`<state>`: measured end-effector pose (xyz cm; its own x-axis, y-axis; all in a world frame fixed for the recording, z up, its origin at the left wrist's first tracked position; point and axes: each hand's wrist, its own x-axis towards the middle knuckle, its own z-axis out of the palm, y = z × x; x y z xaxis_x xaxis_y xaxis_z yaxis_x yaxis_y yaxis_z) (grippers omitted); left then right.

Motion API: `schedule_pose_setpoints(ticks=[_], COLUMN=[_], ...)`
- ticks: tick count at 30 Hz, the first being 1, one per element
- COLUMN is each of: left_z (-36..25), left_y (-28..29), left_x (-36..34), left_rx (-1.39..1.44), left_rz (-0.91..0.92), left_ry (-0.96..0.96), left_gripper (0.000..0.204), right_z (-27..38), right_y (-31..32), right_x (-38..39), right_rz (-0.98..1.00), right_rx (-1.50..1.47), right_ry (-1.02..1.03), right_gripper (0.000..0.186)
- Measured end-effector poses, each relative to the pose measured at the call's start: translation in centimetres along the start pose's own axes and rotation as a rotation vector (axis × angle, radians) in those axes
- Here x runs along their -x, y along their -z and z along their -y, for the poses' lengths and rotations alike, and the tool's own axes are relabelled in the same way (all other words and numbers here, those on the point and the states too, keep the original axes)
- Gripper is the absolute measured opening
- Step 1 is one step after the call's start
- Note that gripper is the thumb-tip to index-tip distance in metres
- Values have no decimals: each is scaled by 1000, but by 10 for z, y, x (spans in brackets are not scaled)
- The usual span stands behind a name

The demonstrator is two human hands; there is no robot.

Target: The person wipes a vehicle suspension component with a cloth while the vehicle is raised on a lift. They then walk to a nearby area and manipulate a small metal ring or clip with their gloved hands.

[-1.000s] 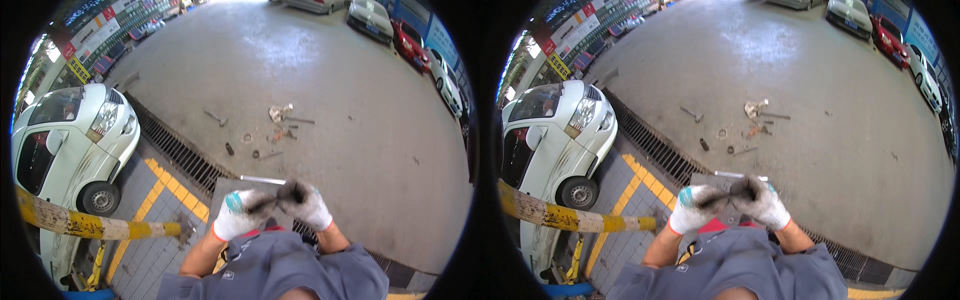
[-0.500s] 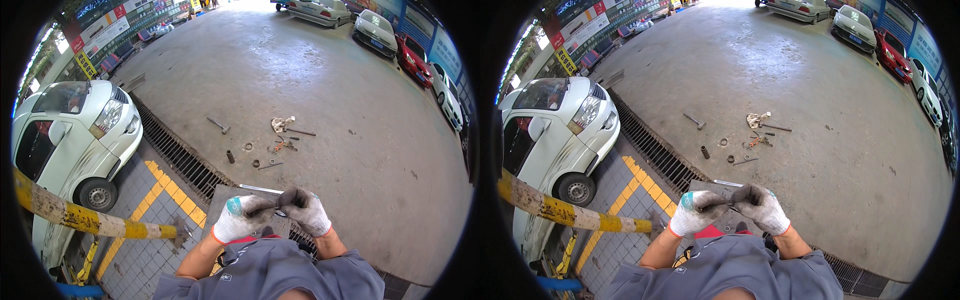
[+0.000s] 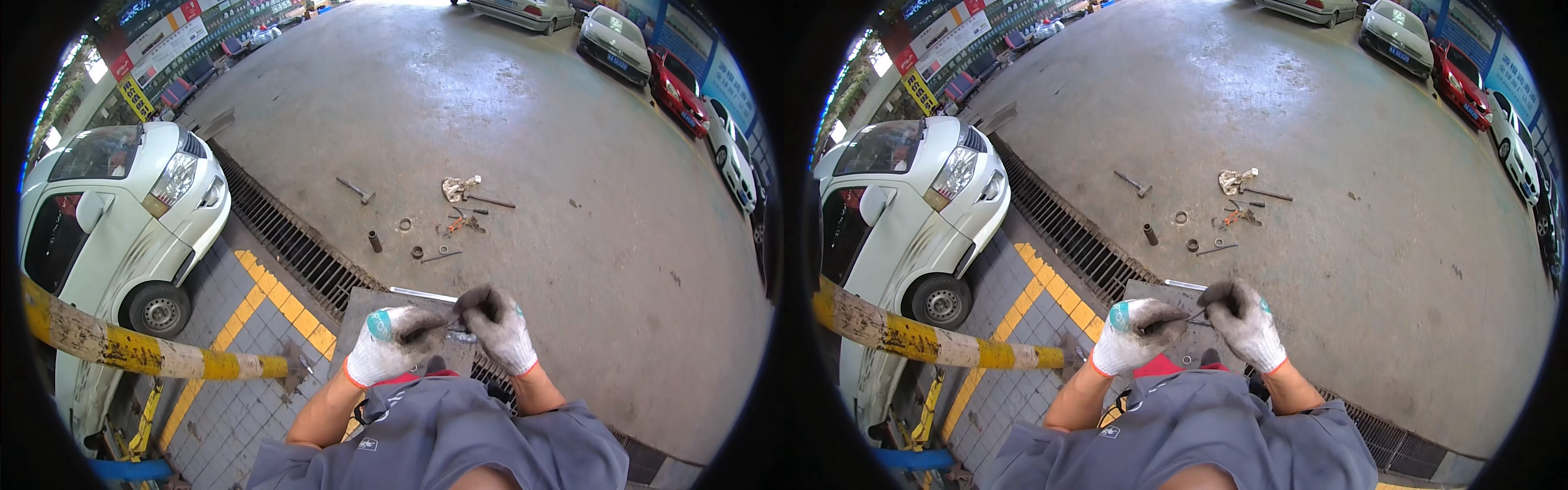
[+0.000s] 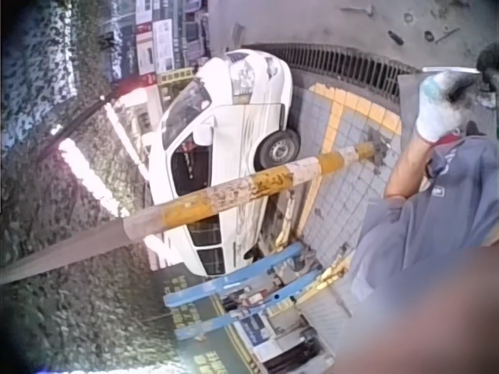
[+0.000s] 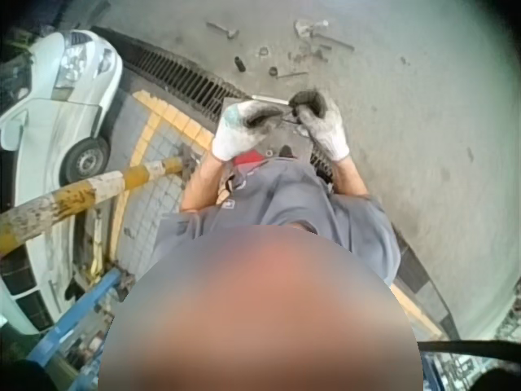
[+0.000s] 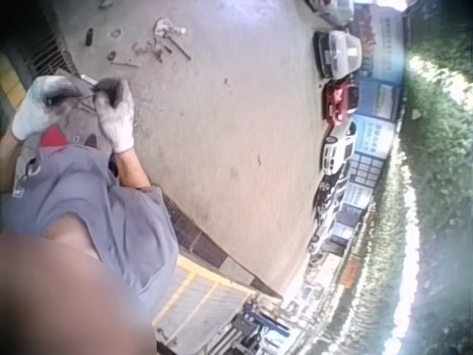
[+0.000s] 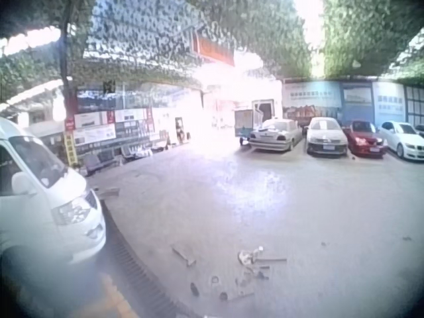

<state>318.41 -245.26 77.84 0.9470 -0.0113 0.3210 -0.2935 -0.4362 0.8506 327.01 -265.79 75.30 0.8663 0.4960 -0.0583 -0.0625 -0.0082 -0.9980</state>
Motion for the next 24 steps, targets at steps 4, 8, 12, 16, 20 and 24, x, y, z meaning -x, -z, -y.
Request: schedule_pose_setpoints(ticks=[4, 8, 12, 16, 20, 24], left_z=[2, -5, -3, -6, -7, -2], left_y=[7, 13, 12, 14, 14, 12], left_x=[3, 1, 12, 11, 11, 16], left_rx=[27, -20, 28, 48, 155, 316], left_rz=[-73, -147, -207, -191, -201, -261], left_ry=[53, 67, 202, 245, 298, 347], left_gripper=[18, 16, 18, 20, 20, 19], right_z=[2, -10, -1, 4, 16, 23], right_y=[16, 37, 40, 30, 25, 14], right_x=[-14, -23, -12, -6, -4, -2], right_rz=[-294, -373, -179, -102, 85, 238], right_rx=[-40, 207, 147, 78, 99, 23], right_ry=[50, 420, 263, 134, 146, 86], right_gripper=[30, 41, 45, 42, 34, 27])
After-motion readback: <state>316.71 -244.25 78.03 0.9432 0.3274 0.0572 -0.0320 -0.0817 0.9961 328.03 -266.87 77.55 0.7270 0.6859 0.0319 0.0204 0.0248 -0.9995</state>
